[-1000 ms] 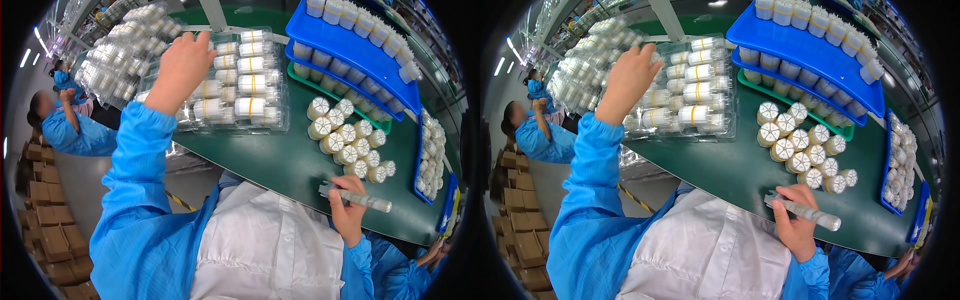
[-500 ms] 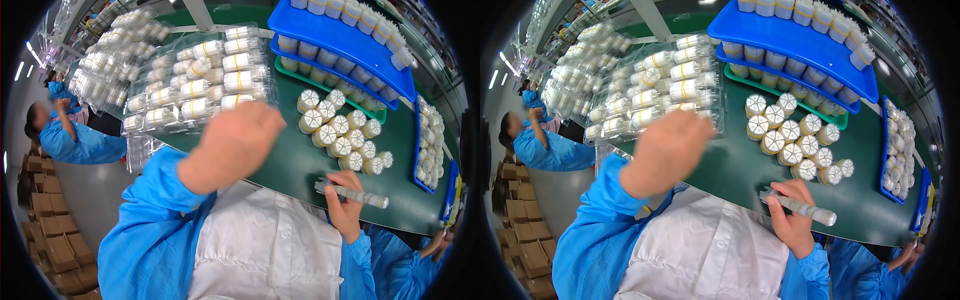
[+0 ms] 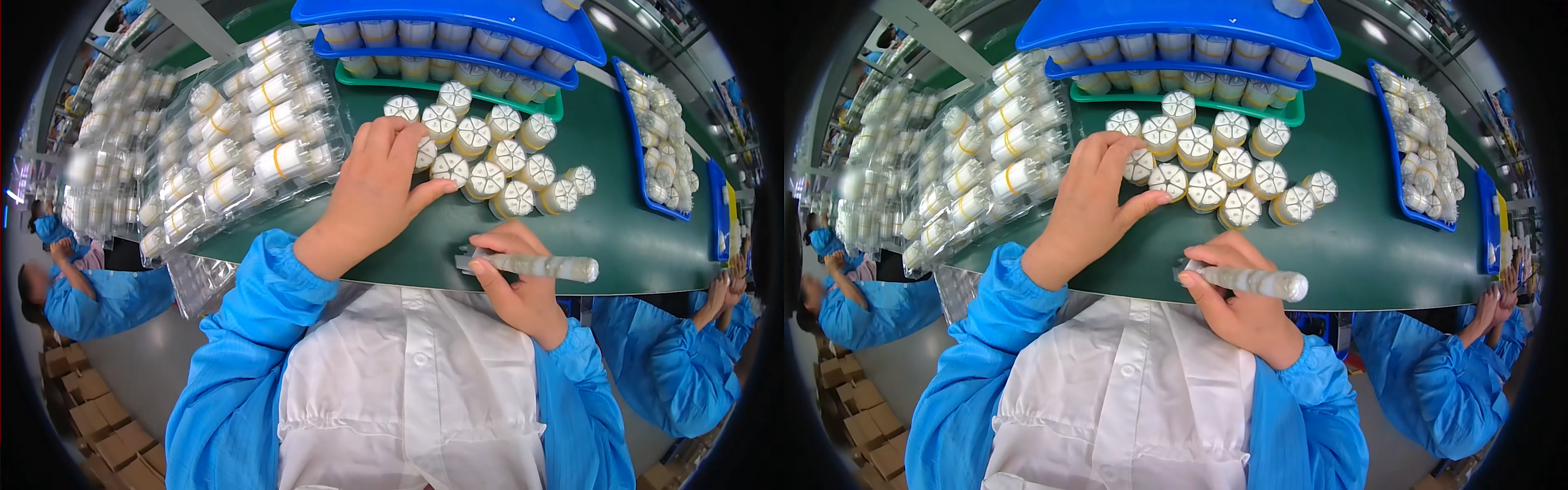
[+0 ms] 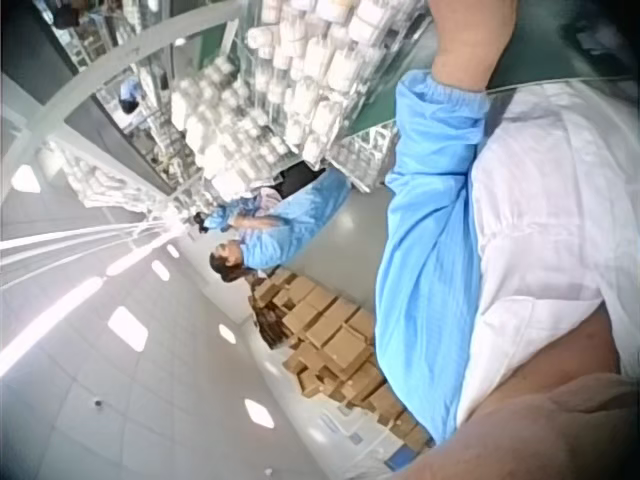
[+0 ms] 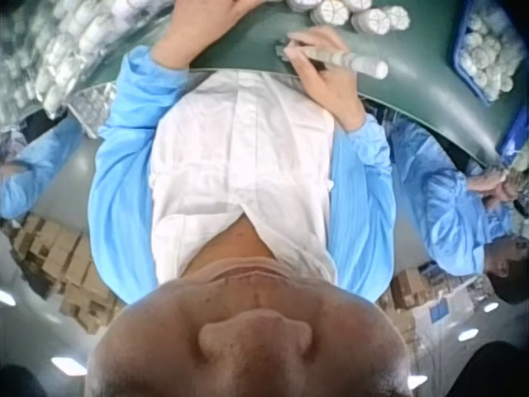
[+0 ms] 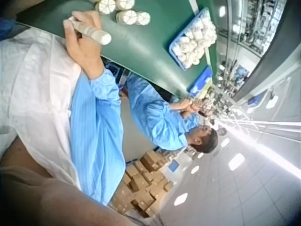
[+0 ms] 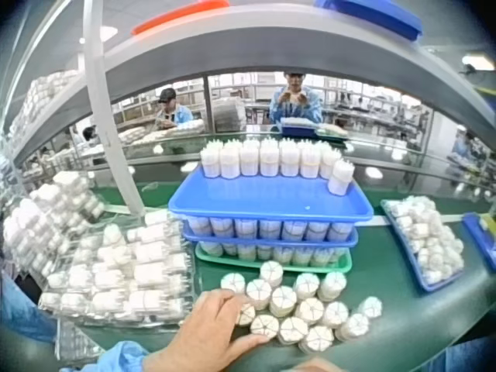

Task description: The person assembles small white candles by inserting wicks into the center of the candle base using a clear plastic tube. They pick up candles from a blue tray, insert the wick, and place the finished candles into a clear plastic packaging tray.

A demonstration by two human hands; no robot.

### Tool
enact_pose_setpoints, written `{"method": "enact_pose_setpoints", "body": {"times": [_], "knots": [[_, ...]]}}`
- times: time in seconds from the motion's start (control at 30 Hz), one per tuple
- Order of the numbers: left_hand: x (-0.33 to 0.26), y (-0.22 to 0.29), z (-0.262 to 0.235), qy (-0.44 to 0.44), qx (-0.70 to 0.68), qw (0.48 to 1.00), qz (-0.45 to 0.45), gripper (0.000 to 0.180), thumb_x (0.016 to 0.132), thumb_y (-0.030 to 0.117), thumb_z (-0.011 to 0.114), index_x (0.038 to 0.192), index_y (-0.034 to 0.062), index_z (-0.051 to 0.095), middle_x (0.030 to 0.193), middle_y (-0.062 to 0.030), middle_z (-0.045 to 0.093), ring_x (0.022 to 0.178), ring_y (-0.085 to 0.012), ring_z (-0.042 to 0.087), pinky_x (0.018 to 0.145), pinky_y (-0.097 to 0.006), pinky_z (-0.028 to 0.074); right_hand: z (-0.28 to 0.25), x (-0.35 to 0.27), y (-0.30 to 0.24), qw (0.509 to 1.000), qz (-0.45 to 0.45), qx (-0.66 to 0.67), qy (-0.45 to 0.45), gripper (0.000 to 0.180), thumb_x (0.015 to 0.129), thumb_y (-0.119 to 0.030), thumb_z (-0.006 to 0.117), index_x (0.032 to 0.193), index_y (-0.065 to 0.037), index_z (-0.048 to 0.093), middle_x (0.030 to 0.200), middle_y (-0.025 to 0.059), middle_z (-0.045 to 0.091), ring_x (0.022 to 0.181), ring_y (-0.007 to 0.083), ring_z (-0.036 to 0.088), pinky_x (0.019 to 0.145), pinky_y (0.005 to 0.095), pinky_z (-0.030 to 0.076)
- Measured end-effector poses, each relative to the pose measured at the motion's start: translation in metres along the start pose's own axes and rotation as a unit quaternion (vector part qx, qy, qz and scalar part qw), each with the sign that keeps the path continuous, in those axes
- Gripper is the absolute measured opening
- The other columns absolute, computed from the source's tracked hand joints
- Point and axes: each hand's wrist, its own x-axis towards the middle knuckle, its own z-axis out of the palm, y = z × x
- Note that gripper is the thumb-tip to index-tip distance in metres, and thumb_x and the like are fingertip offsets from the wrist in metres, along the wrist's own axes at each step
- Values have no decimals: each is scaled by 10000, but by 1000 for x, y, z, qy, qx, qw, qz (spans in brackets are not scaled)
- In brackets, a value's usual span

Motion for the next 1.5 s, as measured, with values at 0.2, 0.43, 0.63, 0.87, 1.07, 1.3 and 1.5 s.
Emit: {"method": "enact_pose_setpoints", "body": {"times": [0.2, 0.43, 0.63, 0.87, 1.07, 1.3, 1.5], "knots": [[-4, -20, -3, -38, -53, 998, 20, 514, 856, 193, 790, 1285, 30, 561, 1254, -174, 591, 1124, -361, 579, 958, -424, 486, 3, 7, 4, 1000, -19, -12, -8, 219, 880, -69, 766, 1069, 9, 686, 897, 105, 637, 661, 153, 591, 563, 286, 457], [-33, 2, -33, -27, -75, 996, 32, 496, 781, 150, 817, 1215, 27, 611, 1122, -158, 648, 990, -349, 639, 834, -426, 542, 9, 24, 1, 996, -78, -21, 45, 224, 879, -71, 762, 1072, 9, 683, 906, 127, 638, 758, 224, 627, 644, 329, 499], [-64, 15, -5, -38, -135, 988, 63, 543, 703, 138, 864, 1180, 16, 635, 1077, -142, 664, 906, -337, 648, 774, -406, 547, 17, 25, 4, 997, -68, -7, 31, 192, 878, -55, 757, 1038, 12, 676, 893, 115, 626, 662, 169, 593, 560, 291, 465], [-65, 12, -2, -35, -131, 987, 82, 551, 717, 176, 875, 1186, 14, 635, 1093, -138, 646, 921, -319, 640, 755, -405, 548, 15, 25, -4, 996, -68, -50, 9, 163, 870, -61, 764, 985, 12, 676, 848, 100, 607, 582, 153, 556, 501, 297, 437], [-71, 11, -1, -47, -112, 991, 52, 566, 729, 215, 881, 1192, 11, 626, 1142, -142, 614, 974, -320, 611, 774, -402, 528, 18, 28, -10, 994, -72, -77, -6, 164, 864, -80, 765, 976, 11, 688, 848, 112, 608, 601, 206, 581, 535, 337, 460], [-72, 10, -2, -53, -217, 975, 1, 668, 724, 88, 855, 1316, 25, 551, 1173, -138, 653, 1045, -299, 622, 881, -388, 515, 14, 27, -6, 994, -92, -42, 37, 165, 869, -39, 760, 1001, 27, 685, 883, 118, 625, 710, 183, 610, 564, 318, 476], [-71, 11, -2, -64, -234, 970, 3, 689, 739, 82, 833, 1346, 28, 513, 1179, -139, 663, 1081, -310, 620, 931, -401, 508, 18, 26, -6, 999, -30, -34, -10, 172, 886, -60, 752, 1018, 27, 684, 898, 110, 623, 648, 159, 579, 534, 297, 465]]}}
